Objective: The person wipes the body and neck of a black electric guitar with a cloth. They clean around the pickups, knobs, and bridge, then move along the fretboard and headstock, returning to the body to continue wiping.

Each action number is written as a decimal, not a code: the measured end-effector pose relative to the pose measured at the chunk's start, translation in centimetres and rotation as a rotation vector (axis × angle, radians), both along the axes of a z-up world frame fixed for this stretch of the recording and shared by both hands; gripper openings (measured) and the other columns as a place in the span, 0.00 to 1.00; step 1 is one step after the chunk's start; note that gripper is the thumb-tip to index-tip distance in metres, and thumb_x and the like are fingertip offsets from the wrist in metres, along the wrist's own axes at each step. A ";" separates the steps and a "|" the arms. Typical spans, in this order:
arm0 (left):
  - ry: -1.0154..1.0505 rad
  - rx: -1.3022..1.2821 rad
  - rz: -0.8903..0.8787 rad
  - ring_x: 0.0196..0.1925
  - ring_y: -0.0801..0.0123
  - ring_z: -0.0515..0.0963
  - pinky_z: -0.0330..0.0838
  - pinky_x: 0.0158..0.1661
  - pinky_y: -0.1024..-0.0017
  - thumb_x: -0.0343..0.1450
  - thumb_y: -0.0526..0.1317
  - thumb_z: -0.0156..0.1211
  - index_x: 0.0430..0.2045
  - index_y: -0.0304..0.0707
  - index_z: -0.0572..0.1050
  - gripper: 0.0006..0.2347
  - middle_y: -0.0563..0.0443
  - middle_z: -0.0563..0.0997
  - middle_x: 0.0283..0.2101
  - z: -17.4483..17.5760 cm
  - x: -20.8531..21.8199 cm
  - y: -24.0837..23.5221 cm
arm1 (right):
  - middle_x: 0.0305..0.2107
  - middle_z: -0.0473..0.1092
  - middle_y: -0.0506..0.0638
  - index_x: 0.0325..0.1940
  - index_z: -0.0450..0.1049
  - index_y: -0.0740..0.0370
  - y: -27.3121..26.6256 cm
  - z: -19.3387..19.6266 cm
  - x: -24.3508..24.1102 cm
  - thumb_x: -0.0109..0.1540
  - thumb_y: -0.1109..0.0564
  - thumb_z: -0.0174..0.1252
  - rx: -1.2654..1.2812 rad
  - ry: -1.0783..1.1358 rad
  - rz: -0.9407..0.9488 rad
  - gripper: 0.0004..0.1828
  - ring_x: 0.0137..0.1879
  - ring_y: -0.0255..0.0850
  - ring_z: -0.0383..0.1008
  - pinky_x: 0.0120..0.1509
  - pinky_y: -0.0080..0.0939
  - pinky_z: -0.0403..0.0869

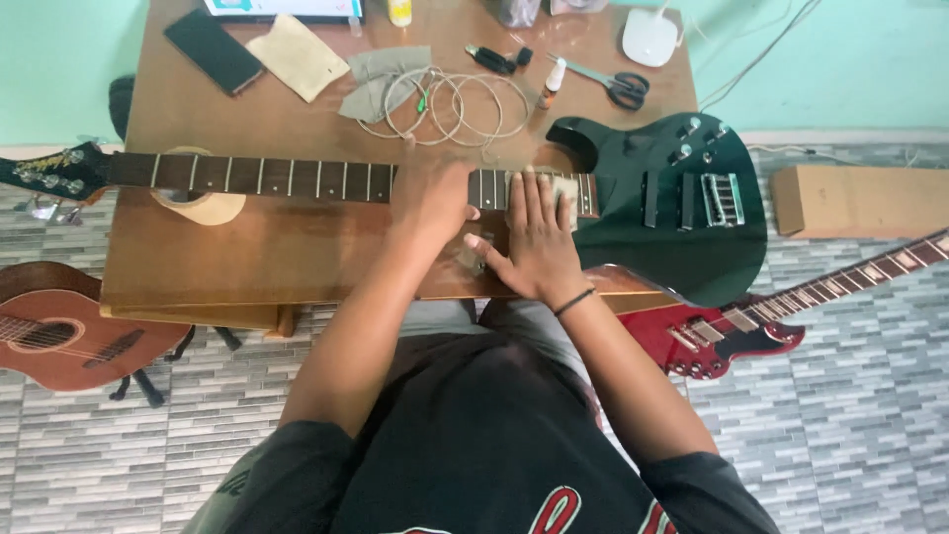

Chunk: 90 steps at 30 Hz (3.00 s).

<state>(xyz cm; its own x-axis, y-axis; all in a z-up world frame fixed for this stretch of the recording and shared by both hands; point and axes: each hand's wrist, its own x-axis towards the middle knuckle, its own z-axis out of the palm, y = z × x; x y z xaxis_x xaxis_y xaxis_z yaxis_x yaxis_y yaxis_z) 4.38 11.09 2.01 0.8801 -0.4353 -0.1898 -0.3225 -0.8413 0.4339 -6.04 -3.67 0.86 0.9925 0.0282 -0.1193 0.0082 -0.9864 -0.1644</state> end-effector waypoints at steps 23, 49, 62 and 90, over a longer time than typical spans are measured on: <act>-0.097 0.002 0.046 0.58 0.55 0.77 0.70 0.52 0.54 0.60 0.50 0.79 0.58 0.54 0.74 0.30 0.51 0.80 0.49 0.0 1.4 5.3 | 0.77 0.42 0.66 0.81 0.42 0.68 0.7 -0.3 0.2 0.69 0.25 0.33 0.110 -0.031 0.070 0.51 0.82 0.60 0.39 0.82 0.69 0.41; -0.246 0.181 -0.163 0.74 0.57 0.62 0.42 0.70 0.37 0.72 0.50 0.61 0.70 0.37 0.58 0.32 0.46 0.64 0.72 2.7 -2.9 0.9 | 0.79 0.33 0.60 0.81 0.33 0.63 -2.4 0.0 2.9 0.70 0.30 0.33 0.504 -0.055 0.078 0.47 0.84 0.56 0.27 0.83 0.58 0.30; -0.220 -0.003 -0.218 0.78 0.46 0.55 0.33 0.71 0.30 0.73 0.43 0.51 0.72 0.28 0.56 0.31 0.34 0.55 0.76 -0.5 -6.1 -2.2 | 0.74 0.55 0.60 0.79 0.56 0.60 -4.4 -1.6 -0.7 0.73 0.33 0.38 0.152 -0.206 0.064 0.38 0.80 0.53 0.51 0.80 0.74 0.34; -0.134 0.088 0.182 0.63 0.55 0.76 0.53 0.67 0.39 0.64 0.51 0.74 0.57 0.54 0.76 0.25 0.50 0.80 0.58 6.0 -1.8 10.4 | 0.72 0.53 0.61 0.80 0.47 0.63 0.6 -1.1 4.8 0.52 0.28 0.65 -0.082 -0.097 0.105 0.63 0.79 0.58 0.50 0.77 0.79 0.46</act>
<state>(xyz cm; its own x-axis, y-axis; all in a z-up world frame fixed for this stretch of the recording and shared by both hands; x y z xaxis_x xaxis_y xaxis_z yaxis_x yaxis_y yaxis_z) 2.58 21.51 7.98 0.9625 -0.2539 -0.0958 -0.2118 -0.9234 0.3200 -1.25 -3.06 -0.23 0.9915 0.1264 -0.0295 0.1239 -0.9893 -0.0770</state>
